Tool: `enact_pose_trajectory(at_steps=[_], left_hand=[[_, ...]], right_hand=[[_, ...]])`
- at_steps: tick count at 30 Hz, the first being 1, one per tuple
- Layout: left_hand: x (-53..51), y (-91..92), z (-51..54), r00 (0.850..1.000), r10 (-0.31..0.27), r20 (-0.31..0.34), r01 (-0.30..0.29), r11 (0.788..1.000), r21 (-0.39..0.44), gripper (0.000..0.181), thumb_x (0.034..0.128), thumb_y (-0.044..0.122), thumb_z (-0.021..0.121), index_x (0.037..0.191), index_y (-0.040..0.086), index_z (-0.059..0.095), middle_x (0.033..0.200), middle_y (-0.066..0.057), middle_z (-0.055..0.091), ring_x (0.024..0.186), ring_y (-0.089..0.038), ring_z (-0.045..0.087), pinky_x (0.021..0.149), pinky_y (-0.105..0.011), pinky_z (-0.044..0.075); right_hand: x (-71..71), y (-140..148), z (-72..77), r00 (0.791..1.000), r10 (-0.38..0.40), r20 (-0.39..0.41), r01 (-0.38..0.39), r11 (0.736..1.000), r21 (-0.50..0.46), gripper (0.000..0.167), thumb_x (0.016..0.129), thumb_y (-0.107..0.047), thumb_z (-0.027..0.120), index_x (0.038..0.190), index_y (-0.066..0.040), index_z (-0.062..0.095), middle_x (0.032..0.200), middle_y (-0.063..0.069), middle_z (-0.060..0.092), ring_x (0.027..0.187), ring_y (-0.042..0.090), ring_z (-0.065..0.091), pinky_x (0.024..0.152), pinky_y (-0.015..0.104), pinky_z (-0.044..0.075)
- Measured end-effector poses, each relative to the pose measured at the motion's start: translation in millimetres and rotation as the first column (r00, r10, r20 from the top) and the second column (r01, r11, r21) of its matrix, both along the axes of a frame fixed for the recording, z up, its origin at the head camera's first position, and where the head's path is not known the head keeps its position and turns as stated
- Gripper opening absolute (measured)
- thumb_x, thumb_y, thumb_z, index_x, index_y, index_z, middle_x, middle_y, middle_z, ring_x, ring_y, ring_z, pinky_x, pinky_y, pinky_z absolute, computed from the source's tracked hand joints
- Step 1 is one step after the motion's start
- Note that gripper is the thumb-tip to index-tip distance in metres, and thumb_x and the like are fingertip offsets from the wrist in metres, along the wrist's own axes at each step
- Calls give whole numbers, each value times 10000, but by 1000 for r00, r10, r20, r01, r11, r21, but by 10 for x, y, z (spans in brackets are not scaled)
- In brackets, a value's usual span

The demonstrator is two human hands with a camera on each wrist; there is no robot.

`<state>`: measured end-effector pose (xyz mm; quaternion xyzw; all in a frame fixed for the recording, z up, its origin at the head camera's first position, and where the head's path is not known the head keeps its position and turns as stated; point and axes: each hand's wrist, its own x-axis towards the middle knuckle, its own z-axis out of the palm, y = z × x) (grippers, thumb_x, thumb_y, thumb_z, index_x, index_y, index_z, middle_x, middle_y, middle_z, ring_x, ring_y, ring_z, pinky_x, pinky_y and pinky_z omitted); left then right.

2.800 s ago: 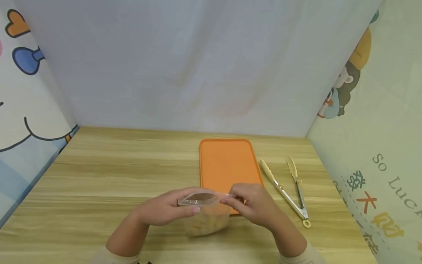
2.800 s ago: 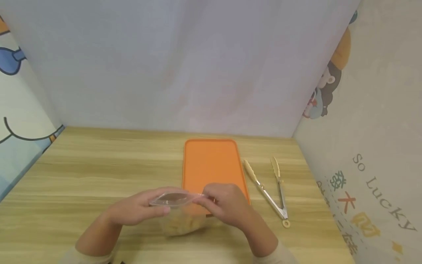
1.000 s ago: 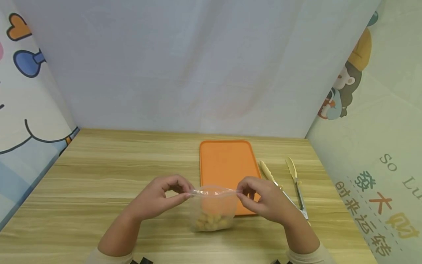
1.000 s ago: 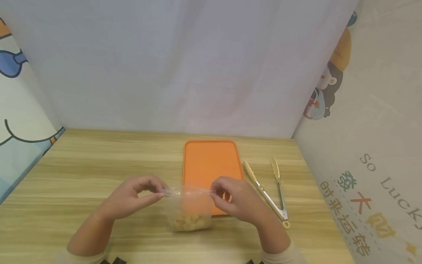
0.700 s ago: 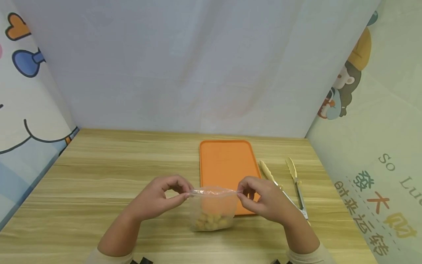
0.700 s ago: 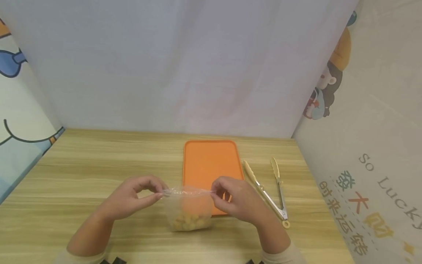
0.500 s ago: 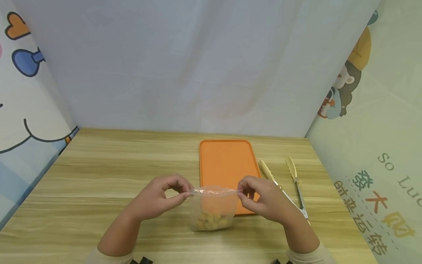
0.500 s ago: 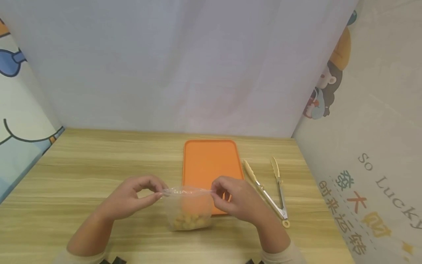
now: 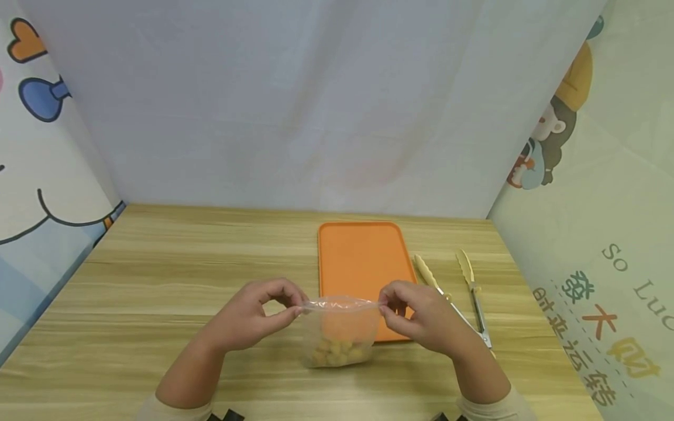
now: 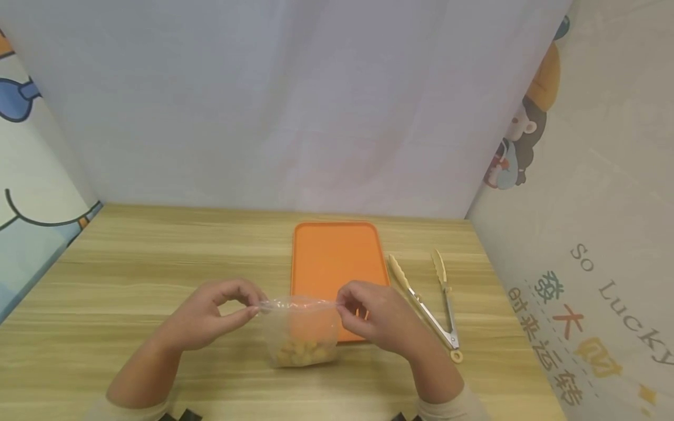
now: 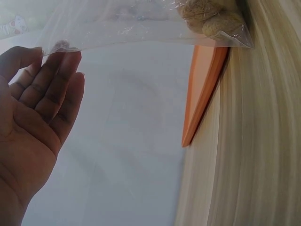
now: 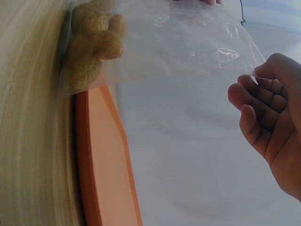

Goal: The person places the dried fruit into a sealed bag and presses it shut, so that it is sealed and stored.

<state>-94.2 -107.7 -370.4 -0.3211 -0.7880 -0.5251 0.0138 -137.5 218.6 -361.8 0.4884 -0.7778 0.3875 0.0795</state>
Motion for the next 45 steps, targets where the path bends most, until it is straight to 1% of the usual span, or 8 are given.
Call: enact_pose_trajectory(at_steps=[6,10,14,20,24,27,36,45], left_hand=[[4,6,15,1000,-5,-8,5,1000,0,100,951,72,632,939,171,635,990,54,680,868,-108,642,787,-282,543],[4,10,11,1000,-5,-14,5,1000,-5,101,951,69,632,941,170,637,990,55,682,864,-105,640,784,-280,543],[2,11,2,1000,-3,-13,3,1000,-6,104,951,69,631,939,172,635,984,56,683,857,-102,639,781,-281,543],[1,9,-2,1000,-9,17,9,1000,15,110,939,53,642,932,162,634,979,41,689,856,-119,651,774,-287,550],[-3,8,-15,999,-27,30,26,999,31,93,941,60,644,952,152,643,981,20,692,852,-138,656,774,-294,554],[-7,2,-33,999,-33,23,32,999,28,91,944,80,649,963,169,653,973,25,694,849,-131,655,776,-291,553],[4,8,-48,1000,-15,16,15,1000,4,82,949,124,653,963,204,657,971,51,692,850,-106,649,775,-283,551],[76,86,-68,1000,0,-21,0,1000,-6,87,947,123,657,956,210,658,958,65,695,848,-92,648,777,-278,551]], right_hand=[[-3,8,-3,1000,-5,-8,5,1000,15,134,895,-21,625,932,-145,591,793,-105,587,680,-23,511,576,106,430],[-7,14,-4,1000,6,-11,-6,1000,14,50,953,-82,599,933,-127,597,767,-107,582,670,-26,518,575,108,438],[-11,15,-1,1000,9,-5,-9,1000,17,56,988,-139,569,942,-127,600,757,-114,582,667,-28,522,571,118,444],[-9,0,-23,1000,3,-22,-3,1000,11,55,980,-144,569,935,-134,599,820,-101,598,690,-18,518,574,138,455],[-14,-17,-46,999,17,-36,-18,1000,-10,59,932,-74,606,931,-133,602,862,-80,621,694,-8,535,581,156,475],[-15,-31,-59,999,22,-41,-22,1000,-17,132,895,-23,627,939,-144,602,869,-76,626,696,-4,541,588,154,479],[-8,-34,-69,998,34,-44,-35,999,-24,42,975,-141,580,964,-131,619,897,-71,639,719,0,567,618,141,488],[53,13,-65,998,19,-52,-18,1000,7,24,960,-137,610,979,-145,624,898,-86,645,726,-9,578,655,96,471]])
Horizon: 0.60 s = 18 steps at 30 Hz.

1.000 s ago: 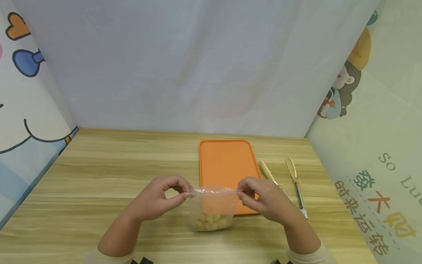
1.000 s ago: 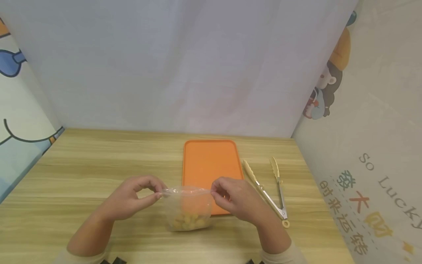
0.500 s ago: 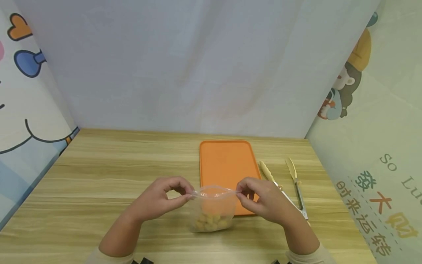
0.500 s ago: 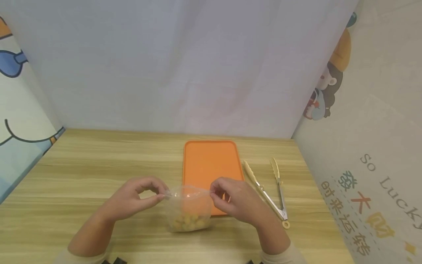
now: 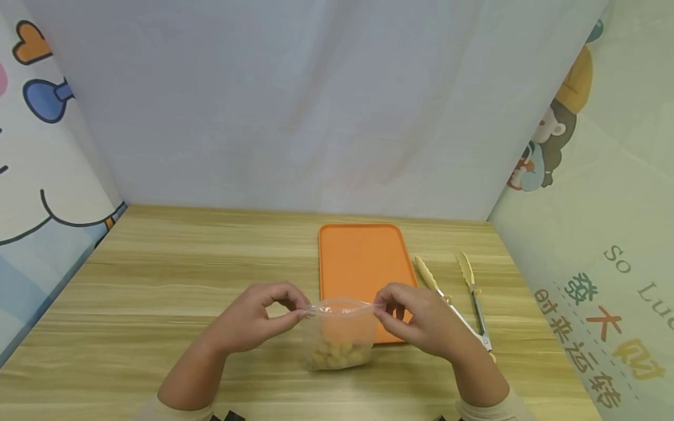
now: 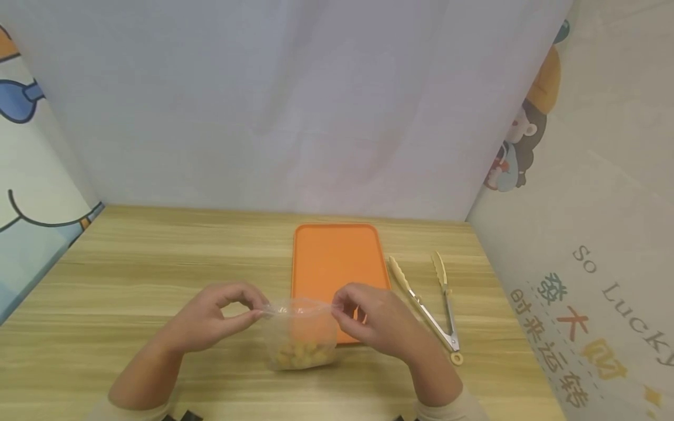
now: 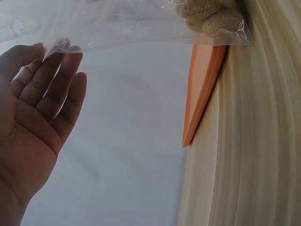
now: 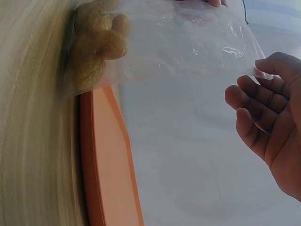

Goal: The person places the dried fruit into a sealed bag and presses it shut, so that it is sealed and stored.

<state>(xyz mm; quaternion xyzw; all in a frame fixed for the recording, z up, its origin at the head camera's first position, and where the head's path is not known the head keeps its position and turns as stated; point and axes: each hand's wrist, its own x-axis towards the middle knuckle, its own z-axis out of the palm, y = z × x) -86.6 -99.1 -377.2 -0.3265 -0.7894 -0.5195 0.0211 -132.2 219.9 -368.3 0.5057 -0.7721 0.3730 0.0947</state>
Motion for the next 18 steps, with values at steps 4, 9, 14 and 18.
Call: enact_pose_trajectory(at_steps=[4,9,14,18], left_hand=[[7,8,30,1000,2,-7,-2,1000,-6,90,948,121,654,950,211,659,954,70,695,851,-89,649,778,-279,551],[12,9,34,1000,8,-16,-8,1000,-16,90,949,124,654,950,214,660,956,75,695,851,-85,649,775,-279,552],[17,16,42,1000,14,-12,-15,1000,-22,82,949,132,656,948,215,658,958,79,692,848,-84,646,772,-278,551],[18,17,44,1000,16,-9,-16,1000,-21,80,948,130,657,948,210,657,955,78,691,852,-85,646,778,-275,550]], right_hand=[[11,2,31,1000,-2,0,2,1000,4,32,950,-122,624,973,-144,624,889,-88,643,726,-8,578,654,103,475],[18,-2,33,1000,-7,-4,7,1000,10,55,938,-104,629,958,-154,618,875,-77,642,718,-14,570,627,145,496],[22,1,29,1000,-15,-11,16,1000,19,90,928,-80,634,965,-160,617,872,-95,633,716,-17,565,617,152,496],[24,-1,27,1000,-23,-13,23,999,27,31,954,-120,615,969,-148,618,870,-106,626,714,-16,564,611,138,485]])
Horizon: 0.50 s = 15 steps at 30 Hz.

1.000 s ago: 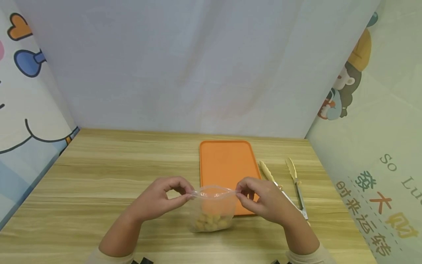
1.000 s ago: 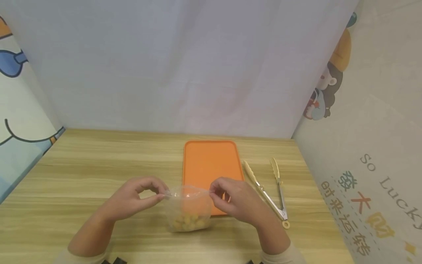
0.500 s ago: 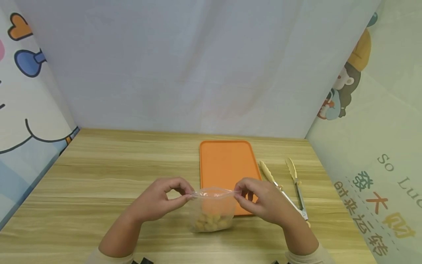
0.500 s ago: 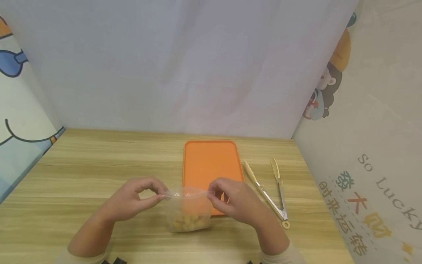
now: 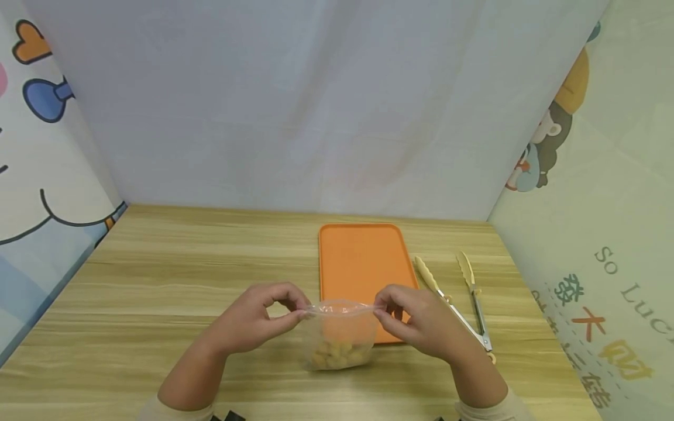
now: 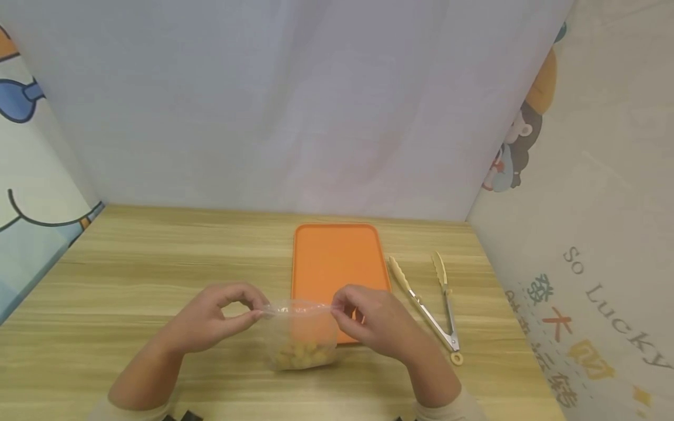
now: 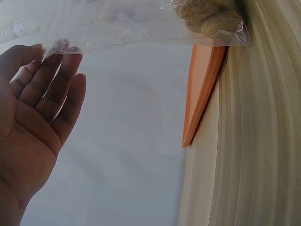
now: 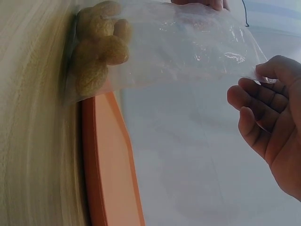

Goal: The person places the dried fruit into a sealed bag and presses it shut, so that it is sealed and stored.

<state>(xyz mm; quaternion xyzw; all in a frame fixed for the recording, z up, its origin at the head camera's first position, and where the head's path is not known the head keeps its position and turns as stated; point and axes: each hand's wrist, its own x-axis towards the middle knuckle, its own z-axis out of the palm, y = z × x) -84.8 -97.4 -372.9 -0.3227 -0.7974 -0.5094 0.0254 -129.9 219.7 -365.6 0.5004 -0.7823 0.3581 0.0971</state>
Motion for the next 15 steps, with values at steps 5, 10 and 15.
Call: enact_pose_trajectory(at_steps=[5,10,15], left_hand=[[1,2,-14,1000,-2,-3,2,1000,6,77,945,123,659,944,201,657,948,74,691,851,-85,646,779,-271,550],[-2,2,-29,1000,-3,-6,3,1000,14,79,941,118,663,942,197,658,944,70,694,845,-84,647,775,-271,551],[-6,3,-35,1000,-7,-13,7,1000,18,79,942,122,663,948,200,659,948,70,696,847,-83,648,775,-271,551]], right_hand=[[5,-1,2,1000,-15,-10,15,1000,18,85,935,-90,633,966,-166,609,852,-117,612,706,-26,549,617,89,449],[9,0,10,1000,-3,-7,3,1000,20,118,925,-65,651,961,-167,604,793,-123,598,680,-29,545,590,87,427],[11,5,24,1000,21,-15,-21,1000,10,129,910,-44,668,934,-151,601,765,-94,623,644,12,591,570,75,409]])
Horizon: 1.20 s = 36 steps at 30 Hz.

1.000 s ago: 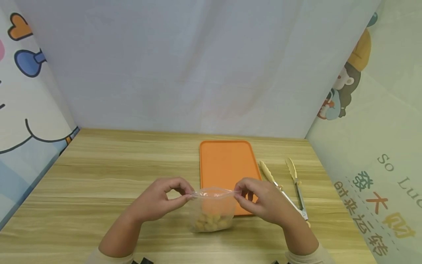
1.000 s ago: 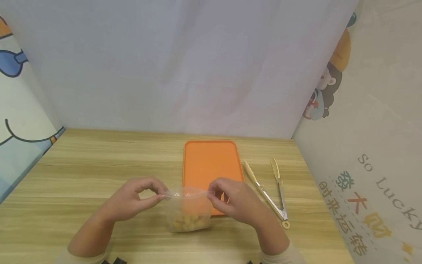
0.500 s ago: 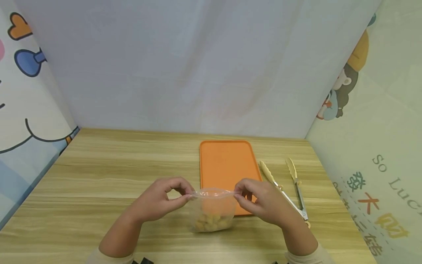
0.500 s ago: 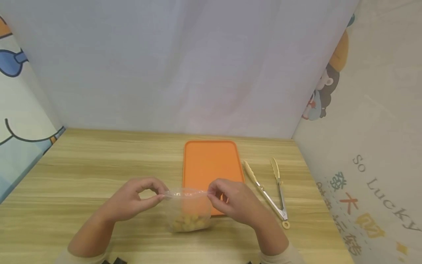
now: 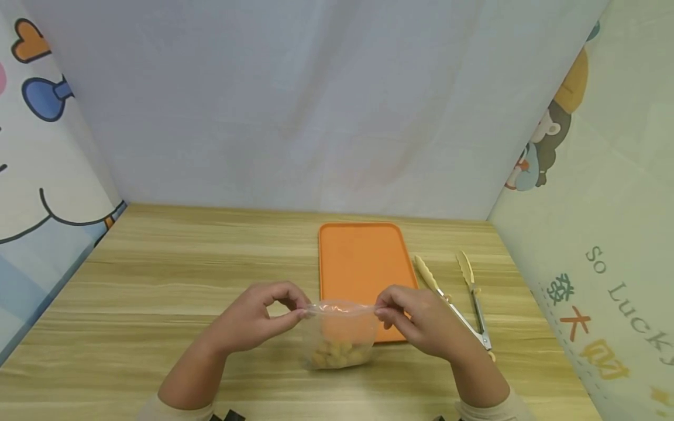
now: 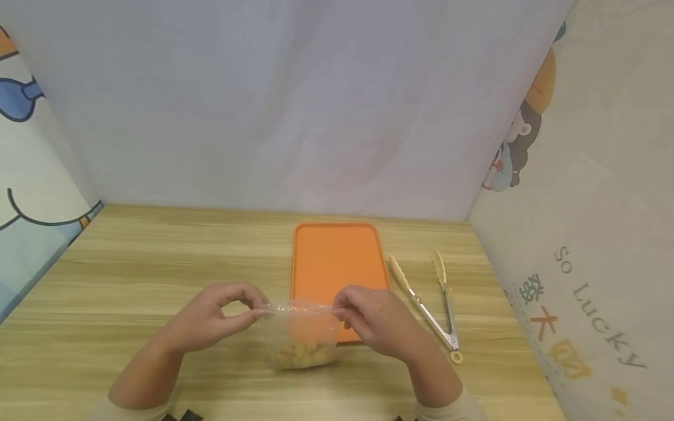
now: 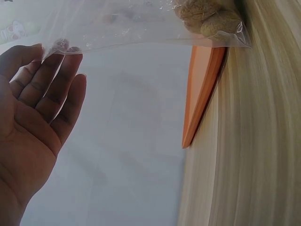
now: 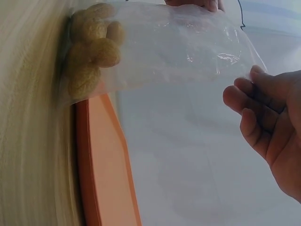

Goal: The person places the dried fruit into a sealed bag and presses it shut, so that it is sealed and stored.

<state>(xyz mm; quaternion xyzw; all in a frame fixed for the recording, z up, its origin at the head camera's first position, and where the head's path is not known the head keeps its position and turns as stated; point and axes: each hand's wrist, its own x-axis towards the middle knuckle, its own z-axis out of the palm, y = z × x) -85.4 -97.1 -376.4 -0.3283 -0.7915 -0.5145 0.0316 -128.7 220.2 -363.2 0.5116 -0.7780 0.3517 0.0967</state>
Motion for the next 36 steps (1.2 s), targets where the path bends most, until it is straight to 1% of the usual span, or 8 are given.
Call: enact_pose_trajectory(at_steps=[6,12,15,20,22,29,33,36], left_hand=[[0,-4,20,1000,4,11,-3,1000,-7,68,946,132,660,951,200,660,951,70,693,850,-87,648,780,-273,551],[3,-14,31,1000,3,17,-3,1000,-11,67,948,130,656,959,197,659,960,66,690,852,-89,649,783,-277,552],[6,-17,32,1000,4,17,-4,1000,-14,63,949,134,656,957,196,660,960,66,692,853,-89,649,785,-276,551],[11,-17,34,1000,5,23,-5,1000,-16,52,952,140,653,956,192,659,962,65,692,860,-88,648,789,-275,550],[12,-16,34,1000,3,23,-3,1000,-14,52,952,139,652,957,191,659,961,62,692,860,-89,648,789,-276,551],[13,-19,36,1000,-1,27,1,1000,-8,59,954,134,649,957,192,658,963,64,690,862,-91,648,793,-278,552],[10,-26,42,1000,0,19,0,1000,-8,67,954,133,648,961,199,655,962,67,689,858,-91,648,790,-276,553],[9,-30,45,1000,2,15,-2,1000,-10,74,954,130,648,964,204,654,963,69,690,858,-91,649,788,-275,553]], right_hand=[[-7,-4,-3,1000,-5,-12,5,1000,-7,99,923,-63,662,936,-142,605,786,-92,618,651,-2,560,590,88,433],[-20,9,-16,1000,6,25,-6,1000,-22,60,931,-78,634,947,-126,602,879,-69,639,696,-14,558,633,163,511],[-23,16,-21,999,14,38,-13,1000,-24,23,943,-95,608,933,-111,594,884,-66,632,708,-6,563,638,154,508],[-29,19,-28,999,11,36,-10,1000,-22,70,928,-63,624,937,-126,594,873,-74,626,708,-7,558,635,142,496],[-31,20,-28,999,9,30,-9,1000,-18,119,909,-39,642,946,-142,595,854,-83,621,702,-12,553,622,138,488],[-31,22,-20,999,33,20,-33,999,-25,110,925,-41,651,942,-136,597,765,-89,596,661,-19,525,593,90,424],[-28,16,-13,1000,18,6,-17,1000,-24,74,939,-67,634,933,-133,600,812,-87,616,685,-14,543,612,130,469],[-27,19,-14,1000,7,23,-7,1000,-21,55,936,-80,620,933,-130,597,862,-83,624,713,-7,559,631,173,505]])
